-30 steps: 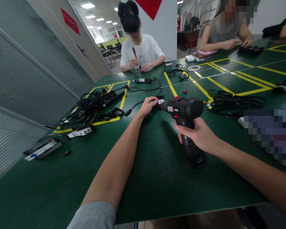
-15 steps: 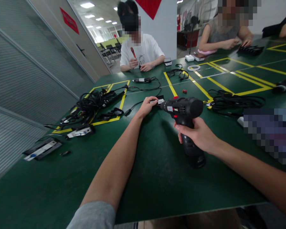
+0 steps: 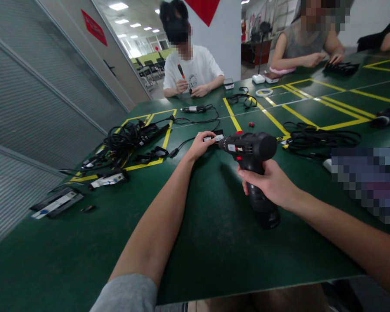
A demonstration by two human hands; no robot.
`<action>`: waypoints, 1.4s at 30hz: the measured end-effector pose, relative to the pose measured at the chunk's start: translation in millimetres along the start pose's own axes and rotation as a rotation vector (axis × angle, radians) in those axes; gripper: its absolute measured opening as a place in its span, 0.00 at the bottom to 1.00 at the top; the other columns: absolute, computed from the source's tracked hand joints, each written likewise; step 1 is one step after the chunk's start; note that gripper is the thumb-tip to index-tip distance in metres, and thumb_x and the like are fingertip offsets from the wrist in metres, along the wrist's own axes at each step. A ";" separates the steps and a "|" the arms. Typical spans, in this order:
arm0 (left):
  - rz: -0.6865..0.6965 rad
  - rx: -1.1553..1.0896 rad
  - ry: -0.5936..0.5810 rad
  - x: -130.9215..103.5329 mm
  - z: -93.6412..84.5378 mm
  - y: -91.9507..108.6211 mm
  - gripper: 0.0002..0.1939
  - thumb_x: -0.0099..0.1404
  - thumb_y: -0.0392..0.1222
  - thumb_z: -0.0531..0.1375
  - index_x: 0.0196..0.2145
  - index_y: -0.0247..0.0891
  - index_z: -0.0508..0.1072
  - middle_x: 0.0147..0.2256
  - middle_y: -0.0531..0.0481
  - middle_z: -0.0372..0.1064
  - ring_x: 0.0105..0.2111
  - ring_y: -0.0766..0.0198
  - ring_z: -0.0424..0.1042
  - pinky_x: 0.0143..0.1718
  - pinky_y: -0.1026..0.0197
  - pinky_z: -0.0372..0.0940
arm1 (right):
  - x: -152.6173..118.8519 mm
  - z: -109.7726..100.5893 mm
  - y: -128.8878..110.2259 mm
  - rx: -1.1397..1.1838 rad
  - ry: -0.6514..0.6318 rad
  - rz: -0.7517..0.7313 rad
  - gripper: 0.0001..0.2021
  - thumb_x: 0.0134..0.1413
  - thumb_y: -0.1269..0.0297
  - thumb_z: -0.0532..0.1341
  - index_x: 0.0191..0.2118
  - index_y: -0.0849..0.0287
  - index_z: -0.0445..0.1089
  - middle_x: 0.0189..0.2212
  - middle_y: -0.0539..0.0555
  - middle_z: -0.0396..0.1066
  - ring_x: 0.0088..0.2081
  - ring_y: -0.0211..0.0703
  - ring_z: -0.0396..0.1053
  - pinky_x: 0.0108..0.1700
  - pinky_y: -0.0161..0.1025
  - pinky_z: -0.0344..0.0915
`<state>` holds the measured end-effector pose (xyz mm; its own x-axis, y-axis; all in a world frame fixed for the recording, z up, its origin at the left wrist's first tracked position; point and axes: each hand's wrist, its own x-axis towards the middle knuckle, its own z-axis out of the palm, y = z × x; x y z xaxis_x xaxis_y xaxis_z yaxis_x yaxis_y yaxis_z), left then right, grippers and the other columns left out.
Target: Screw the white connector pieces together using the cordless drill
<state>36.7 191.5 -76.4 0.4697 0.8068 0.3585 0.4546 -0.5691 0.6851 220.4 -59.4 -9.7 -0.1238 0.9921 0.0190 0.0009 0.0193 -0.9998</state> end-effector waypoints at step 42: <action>-0.113 -0.130 0.022 3.4 1.1 -7.7 0.16 0.65 0.48 0.52 0.40 0.42 0.78 0.45 0.48 0.71 0.50 0.55 0.66 0.59 0.51 0.58 | -1.8 2.2 -3.7 0.005 0.034 0.032 0.14 0.54 0.56 0.66 0.37 0.59 0.65 0.20 0.48 0.67 0.21 0.39 0.67 0.24 0.38 0.61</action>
<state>35.6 198.4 -81.2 0.4038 0.8684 0.2877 0.4014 -0.4508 0.7973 218.4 -61.5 -6.0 -0.0903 0.9958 -0.0132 -0.0004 -0.0133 -0.9999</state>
